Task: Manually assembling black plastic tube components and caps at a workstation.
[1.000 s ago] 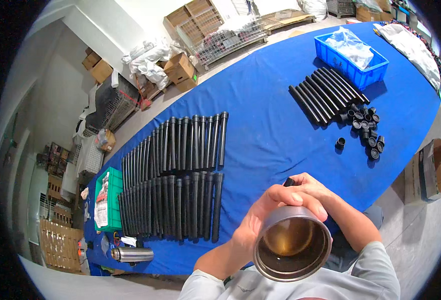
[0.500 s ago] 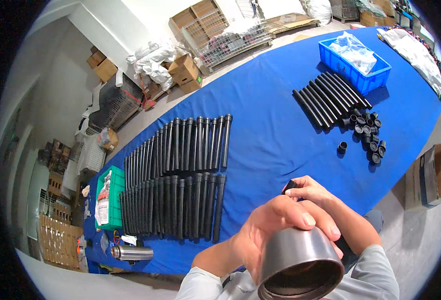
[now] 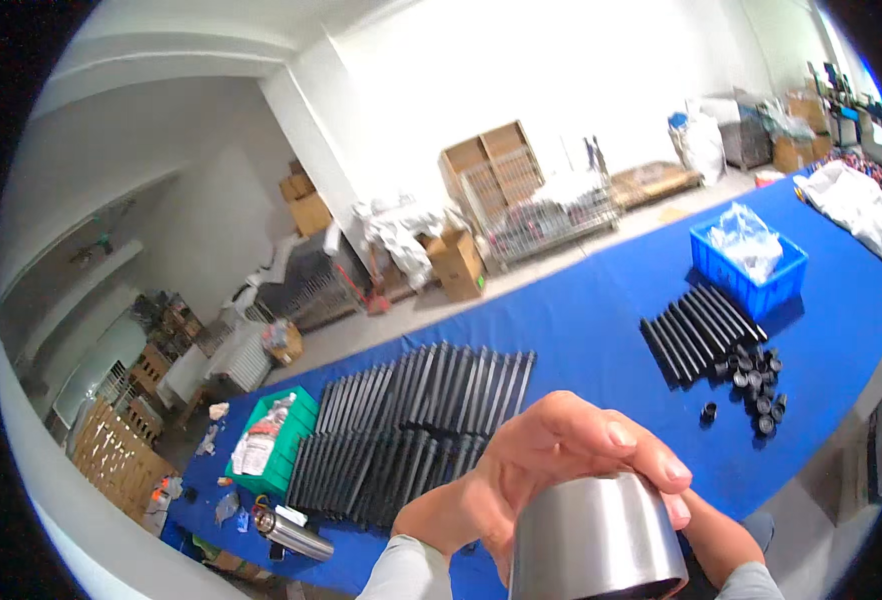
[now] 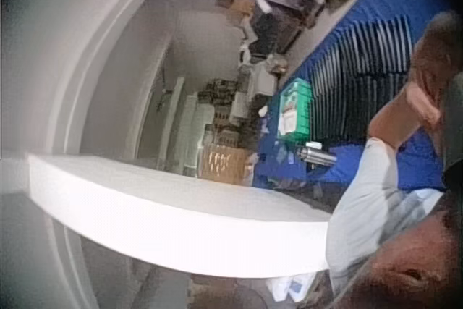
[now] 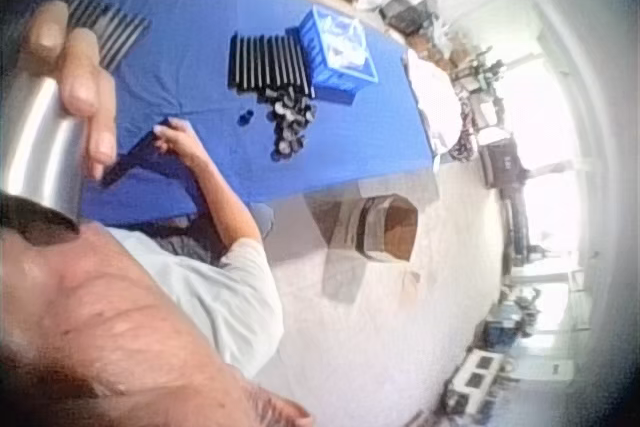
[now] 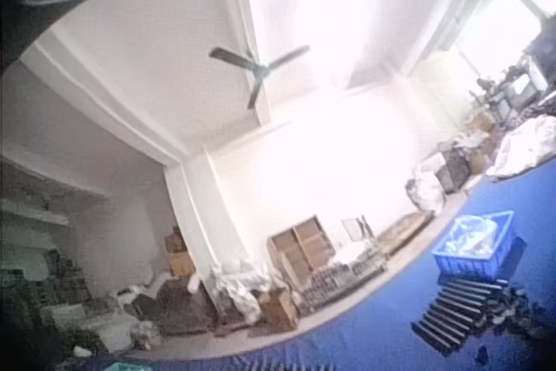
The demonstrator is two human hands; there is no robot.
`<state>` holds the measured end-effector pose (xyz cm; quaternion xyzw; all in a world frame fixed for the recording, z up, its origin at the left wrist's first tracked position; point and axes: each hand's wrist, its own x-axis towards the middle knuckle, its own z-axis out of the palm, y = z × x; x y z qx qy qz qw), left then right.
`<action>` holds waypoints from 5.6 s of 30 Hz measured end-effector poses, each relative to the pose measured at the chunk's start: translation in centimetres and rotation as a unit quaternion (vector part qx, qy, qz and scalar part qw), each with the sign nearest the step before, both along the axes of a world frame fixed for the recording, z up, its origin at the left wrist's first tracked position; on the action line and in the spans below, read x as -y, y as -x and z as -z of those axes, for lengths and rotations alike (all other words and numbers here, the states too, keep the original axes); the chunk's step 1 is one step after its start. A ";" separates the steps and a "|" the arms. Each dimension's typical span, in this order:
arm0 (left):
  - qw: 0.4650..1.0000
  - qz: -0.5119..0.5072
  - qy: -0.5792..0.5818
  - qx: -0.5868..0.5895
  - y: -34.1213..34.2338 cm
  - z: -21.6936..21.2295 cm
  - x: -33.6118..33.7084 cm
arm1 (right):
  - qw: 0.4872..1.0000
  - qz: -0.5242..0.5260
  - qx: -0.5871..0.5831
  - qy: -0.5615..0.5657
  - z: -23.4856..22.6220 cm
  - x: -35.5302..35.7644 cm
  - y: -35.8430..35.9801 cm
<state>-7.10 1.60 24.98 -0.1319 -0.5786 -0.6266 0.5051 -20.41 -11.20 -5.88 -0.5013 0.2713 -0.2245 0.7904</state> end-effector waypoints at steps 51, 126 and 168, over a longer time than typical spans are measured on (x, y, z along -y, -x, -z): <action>0.270 -0.875 -0.390 0.099 -41.9 11.7 -33.3 | 0.999 0.053 0.006 0.012 -0.2 -0.5 1.1; 0.096 -0.841 -0.156 0.508 -38.9 8.5 -24.3 | 0.999 0.012 -0.031 -0.003 -1.9 -0.3 0.0; 0.762 -0.159 -0.471 0.415 -8.5 25.7 2.3 | 0.979 -0.007 0.160 0.127 -2.7 -1.2 2.1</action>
